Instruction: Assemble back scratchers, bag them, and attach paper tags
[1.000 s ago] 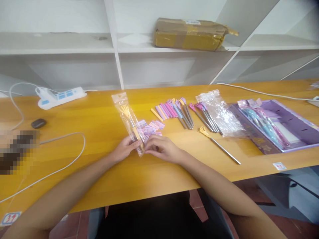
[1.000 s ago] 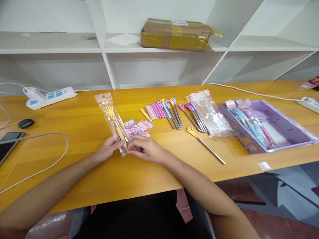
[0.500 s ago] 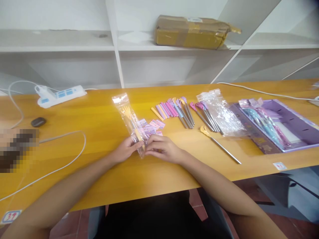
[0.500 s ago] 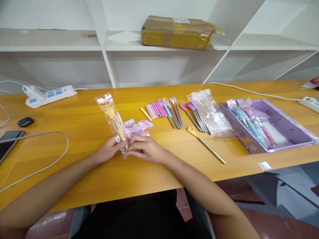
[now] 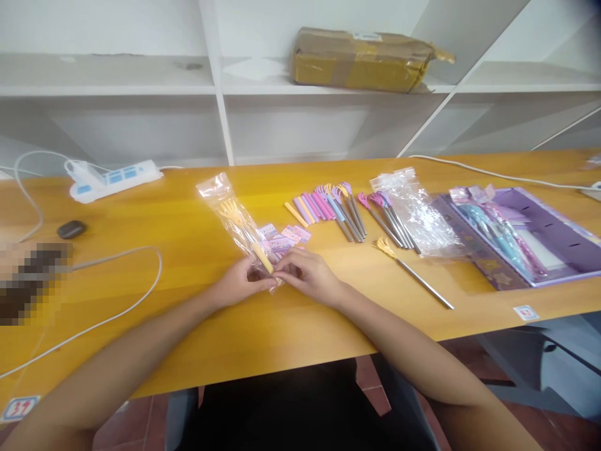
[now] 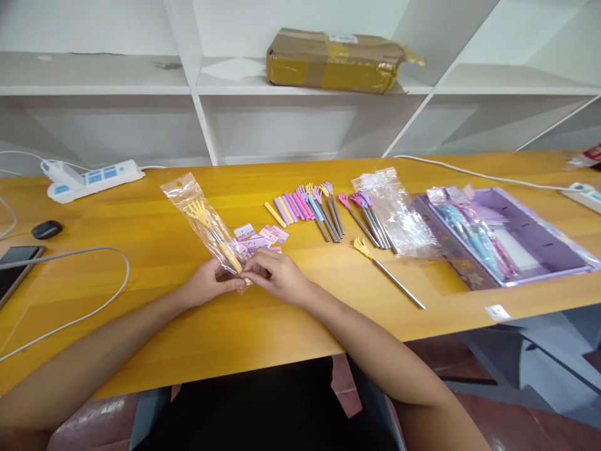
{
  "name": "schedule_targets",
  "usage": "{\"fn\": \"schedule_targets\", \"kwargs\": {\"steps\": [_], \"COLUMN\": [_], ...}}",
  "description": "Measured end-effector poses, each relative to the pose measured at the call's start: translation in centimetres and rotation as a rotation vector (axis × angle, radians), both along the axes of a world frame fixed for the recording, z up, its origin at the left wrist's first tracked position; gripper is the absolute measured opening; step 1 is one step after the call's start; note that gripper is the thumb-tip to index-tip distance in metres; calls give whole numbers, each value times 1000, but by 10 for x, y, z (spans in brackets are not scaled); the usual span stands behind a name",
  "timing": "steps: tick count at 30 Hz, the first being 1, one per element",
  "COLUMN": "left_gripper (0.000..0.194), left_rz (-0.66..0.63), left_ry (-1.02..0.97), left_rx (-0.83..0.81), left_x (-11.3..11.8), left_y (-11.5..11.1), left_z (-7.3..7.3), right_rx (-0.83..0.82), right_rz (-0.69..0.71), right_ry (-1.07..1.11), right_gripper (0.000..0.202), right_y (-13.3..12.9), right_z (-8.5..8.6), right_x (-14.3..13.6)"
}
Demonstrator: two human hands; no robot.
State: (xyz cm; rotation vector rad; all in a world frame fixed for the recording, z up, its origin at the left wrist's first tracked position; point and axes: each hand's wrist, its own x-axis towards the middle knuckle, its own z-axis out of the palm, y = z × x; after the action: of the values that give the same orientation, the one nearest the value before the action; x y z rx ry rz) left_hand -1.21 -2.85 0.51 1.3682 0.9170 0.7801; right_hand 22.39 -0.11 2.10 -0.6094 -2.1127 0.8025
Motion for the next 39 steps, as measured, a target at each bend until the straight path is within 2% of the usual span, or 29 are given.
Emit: {"fn": "schedule_targets", "kwargs": {"steps": [3, 6, 9, 14, 18, 26, 33, 39], "left_gripper": [49, 58, 61, 52, 45, 40, 49, 50], "left_rz": [36, 62, 41, 13, -20, -74, -5, 9], "left_ry": [-79, -126, -146, -123, -141, -137, -118, -29], "left_rx": [-42, -68, -80, -49, -69, -55, -52, -52], "left_x": [0, 0, -1, -2, -3, -4, 0, -1], "left_y": [2, 4, 4, 4, 5, 8, 0, -2], "left_z": [1, 2, 4, 3, 4, 7, 3, -3], "right_rx": [-164, -329, -403, -517, -476, -264, -118, -148], "right_rz": [-47, 12, 82, 56, 17, -22, -22, 28], "right_ry": [10, -18, -34, 1, 1, -55, -85, -135], "right_gripper": [23, 33, 45, 57, 56, 48, 40, 37], "right_y": [0, 2, 4, 6, 6, 7, 10, 8], "right_z": [4, 6, 5, 0, -2, -1, -1, 8], "right_x": [2, 3, 2, -2, -2, -1, 2, 7]}}
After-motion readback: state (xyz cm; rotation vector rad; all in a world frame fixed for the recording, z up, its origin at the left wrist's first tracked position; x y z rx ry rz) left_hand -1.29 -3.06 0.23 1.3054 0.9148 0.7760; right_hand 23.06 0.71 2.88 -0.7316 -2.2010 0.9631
